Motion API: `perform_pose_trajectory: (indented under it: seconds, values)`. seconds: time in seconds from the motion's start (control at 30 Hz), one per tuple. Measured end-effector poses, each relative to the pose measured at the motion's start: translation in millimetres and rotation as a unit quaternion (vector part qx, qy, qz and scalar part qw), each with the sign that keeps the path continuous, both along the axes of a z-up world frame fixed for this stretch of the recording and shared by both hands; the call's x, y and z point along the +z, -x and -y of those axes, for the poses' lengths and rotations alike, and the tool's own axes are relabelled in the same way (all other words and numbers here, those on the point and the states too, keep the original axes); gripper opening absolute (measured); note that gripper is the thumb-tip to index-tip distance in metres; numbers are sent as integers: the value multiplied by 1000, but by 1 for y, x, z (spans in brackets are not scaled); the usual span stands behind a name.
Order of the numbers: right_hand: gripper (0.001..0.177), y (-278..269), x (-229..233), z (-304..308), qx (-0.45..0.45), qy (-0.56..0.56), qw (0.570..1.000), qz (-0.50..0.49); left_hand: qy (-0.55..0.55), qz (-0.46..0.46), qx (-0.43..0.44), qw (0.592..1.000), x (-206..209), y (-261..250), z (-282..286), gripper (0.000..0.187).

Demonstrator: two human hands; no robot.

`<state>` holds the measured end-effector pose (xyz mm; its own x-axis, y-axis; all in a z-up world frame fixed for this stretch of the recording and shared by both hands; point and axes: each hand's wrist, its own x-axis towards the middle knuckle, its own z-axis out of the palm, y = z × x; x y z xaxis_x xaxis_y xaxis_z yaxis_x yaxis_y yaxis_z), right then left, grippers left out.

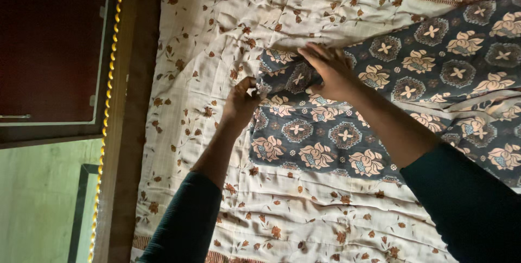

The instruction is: The person unfolds and spreads a patterned bedsheet over a bed, smoothing it out and tucking the edges under the mattress.

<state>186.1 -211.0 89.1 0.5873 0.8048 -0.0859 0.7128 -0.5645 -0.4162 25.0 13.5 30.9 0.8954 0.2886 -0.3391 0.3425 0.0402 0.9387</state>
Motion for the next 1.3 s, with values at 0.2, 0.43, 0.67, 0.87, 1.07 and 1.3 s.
perform_pose_trajectory:
  seconds: [0.2, 0.43, 0.67, 0.87, 1.07, 1.3]
  values:
    - [42, -24, -15, 7, 6, 62, 997, 43, -174, 101, -32, 979, 12, -24, -11, 17]
    - [21, -50, 20, 8, -73, -57, 987, 129, -293, 1, 15, 956, 52, -82, -17, 9]
    - [23, -101, 35, 4, -194, 26, 976, 94, -240, 19, -57, 969, 95, -165, -23, 16]
    - [47, -149, 3, 3, -273, -115, 951, 90, -294, 189, -81, 933, 64, -214, -23, 17]
    - [20, -165, -17, -16, -335, -366, 866, -65, -189, 345, -121, 912, 49, -234, -20, 35]
    - [29, -169, -41, -14, -145, -469, 871, 25, -214, 227, -168, 935, 60, -218, -7, 61]
